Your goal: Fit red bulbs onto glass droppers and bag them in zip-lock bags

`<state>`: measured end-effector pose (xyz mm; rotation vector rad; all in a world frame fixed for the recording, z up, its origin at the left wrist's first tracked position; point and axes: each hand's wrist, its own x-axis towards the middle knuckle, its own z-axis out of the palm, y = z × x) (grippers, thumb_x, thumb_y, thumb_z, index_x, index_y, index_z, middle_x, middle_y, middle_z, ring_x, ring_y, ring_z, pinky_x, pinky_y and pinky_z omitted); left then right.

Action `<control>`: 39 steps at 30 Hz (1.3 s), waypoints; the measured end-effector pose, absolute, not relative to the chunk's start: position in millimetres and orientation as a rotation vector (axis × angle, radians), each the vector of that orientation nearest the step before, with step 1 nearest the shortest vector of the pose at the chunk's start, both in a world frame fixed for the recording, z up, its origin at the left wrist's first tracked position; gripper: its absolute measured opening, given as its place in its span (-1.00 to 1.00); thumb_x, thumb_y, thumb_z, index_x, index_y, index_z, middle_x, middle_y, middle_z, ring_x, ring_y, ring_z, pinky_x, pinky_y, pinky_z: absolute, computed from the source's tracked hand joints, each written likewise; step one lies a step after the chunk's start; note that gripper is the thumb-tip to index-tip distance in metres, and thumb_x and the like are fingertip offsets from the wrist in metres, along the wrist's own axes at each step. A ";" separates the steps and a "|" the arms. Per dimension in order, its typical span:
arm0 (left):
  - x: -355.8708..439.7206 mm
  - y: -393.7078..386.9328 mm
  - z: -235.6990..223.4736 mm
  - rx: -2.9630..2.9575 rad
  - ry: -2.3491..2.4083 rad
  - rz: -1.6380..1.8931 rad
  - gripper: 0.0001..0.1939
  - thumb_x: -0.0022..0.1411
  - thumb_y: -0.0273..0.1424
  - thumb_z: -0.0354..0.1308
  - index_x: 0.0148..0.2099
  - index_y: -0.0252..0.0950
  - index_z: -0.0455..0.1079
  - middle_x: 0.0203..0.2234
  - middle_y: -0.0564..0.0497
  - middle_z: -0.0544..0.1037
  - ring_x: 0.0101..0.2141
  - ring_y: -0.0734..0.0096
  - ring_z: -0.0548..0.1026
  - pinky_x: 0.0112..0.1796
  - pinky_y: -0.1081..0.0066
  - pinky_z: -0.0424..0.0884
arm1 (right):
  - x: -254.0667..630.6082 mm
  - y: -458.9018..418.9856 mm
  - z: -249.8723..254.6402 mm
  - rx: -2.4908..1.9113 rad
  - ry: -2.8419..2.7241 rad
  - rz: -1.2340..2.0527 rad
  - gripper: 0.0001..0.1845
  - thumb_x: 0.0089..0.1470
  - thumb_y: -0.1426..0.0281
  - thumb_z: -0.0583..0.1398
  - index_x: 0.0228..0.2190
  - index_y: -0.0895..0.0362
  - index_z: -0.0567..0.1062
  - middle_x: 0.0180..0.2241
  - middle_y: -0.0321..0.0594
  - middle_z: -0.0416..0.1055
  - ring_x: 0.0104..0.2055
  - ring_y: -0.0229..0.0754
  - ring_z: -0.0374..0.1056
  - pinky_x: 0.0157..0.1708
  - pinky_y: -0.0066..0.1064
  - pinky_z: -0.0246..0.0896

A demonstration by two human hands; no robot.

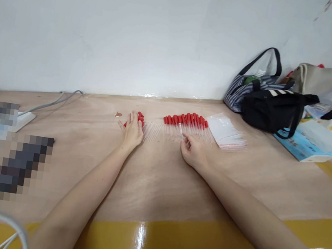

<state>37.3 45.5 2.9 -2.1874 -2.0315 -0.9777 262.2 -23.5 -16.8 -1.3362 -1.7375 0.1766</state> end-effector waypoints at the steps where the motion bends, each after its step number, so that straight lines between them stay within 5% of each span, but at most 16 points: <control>1: 37.6 45.2 3.1 -2.192 -2.015 -1.002 -0.47 0.28 -0.41 -0.29 0.28 -0.33 -0.23 0.16 -0.17 0.15 0.21 0.14 -0.05 0.10 -0.18 -0.35 | 262.6 -23.7 -16.3 -1.346 -1.729 0.193 -0.66 0.00 0.41 0.02 -0.18 0.23 0.41 -0.50 -0.22 0.36 -0.56 -0.28 0.20 -0.49 -0.42 0.17; 10: 35.9 47.5 0.7 -2.248 -1.941 -1.325 -0.47 0.29 -0.40 -0.26 0.28 -0.21 -0.24 0.08 -0.11 0.30 0.16 0.20 0.10 0.11 -0.14 -0.25 | 263.3 -26.6 -11.3 -1.433 -1.737 0.221 -0.63 0.01 0.40 0.00 -0.16 0.24 0.40 -0.48 -0.19 0.37 -0.52 -0.24 0.24 -0.46 -0.39 0.19; 15: 33.7 49.4 0.2 -2.167 -1.692 -1.534 -0.51 0.30 -0.36 -0.23 0.25 -0.26 -0.14 0.00 -0.13 0.39 0.12 0.25 0.18 0.13 -0.04 -0.19 | 266.0 -24.2 -13.4 -1.486 -1.695 0.176 -0.63 0.03 0.41 -0.04 -0.16 0.24 0.40 -0.36 -0.06 0.40 -0.32 -0.11 0.31 -0.28 -0.28 0.22; 22: 47.3 26.6 6.5 -2.210 -1.369 -1.889 -0.66 0.28 -0.32 -0.10 0.08 -0.29 0.06 -0.15 -0.13 0.48 -0.12 0.39 0.43 -0.08 0.30 0.30 | 272.7 -21.2 -8.9 -1.431 -1.626 0.232 -0.72 0.08 0.35 -0.05 -0.30 0.18 0.39 -0.35 -0.07 0.39 -0.31 -0.11 0.31 -0.28 -0.28 0.20; 28: 55.6 -7.1 -2.8 -2.647 -1.421 -1.688 -0.77 0.15 -0.27 0.11 -0.20 -0.30 0.37 -0.50 0.04 0.46 -0.54 0.53 0.39 -0.48 0.50 0.34 | 274.2 -27.7 -2.7 -1.308 -1.831 0.222 -0.74 0.11 0.27 -0.01 -0.39 0.13 0.40 -0.43 -0.15 0.37 -0.37 -0.16 0.30 -0.34 -0.33 0.20; 39: 53.8 -11.9 -12.8 -2.792 -1.380 -1.526 -0.78 0.11 -0.34 0.16 -0.16 -0.25 0.45 -0.39 0.00 0.44 -0.41 0.48 0.40 -0.43 0.46 0.38 | 265.0 -37.1 -5.8 -1.010 -2.050 0.325 -0.75 0.14 0.36 0.00 -0.22 0.10 0.44 -0.38 -0.20 0.38 -0.32 -0.23 0.31 -0.29 -0.37 0.24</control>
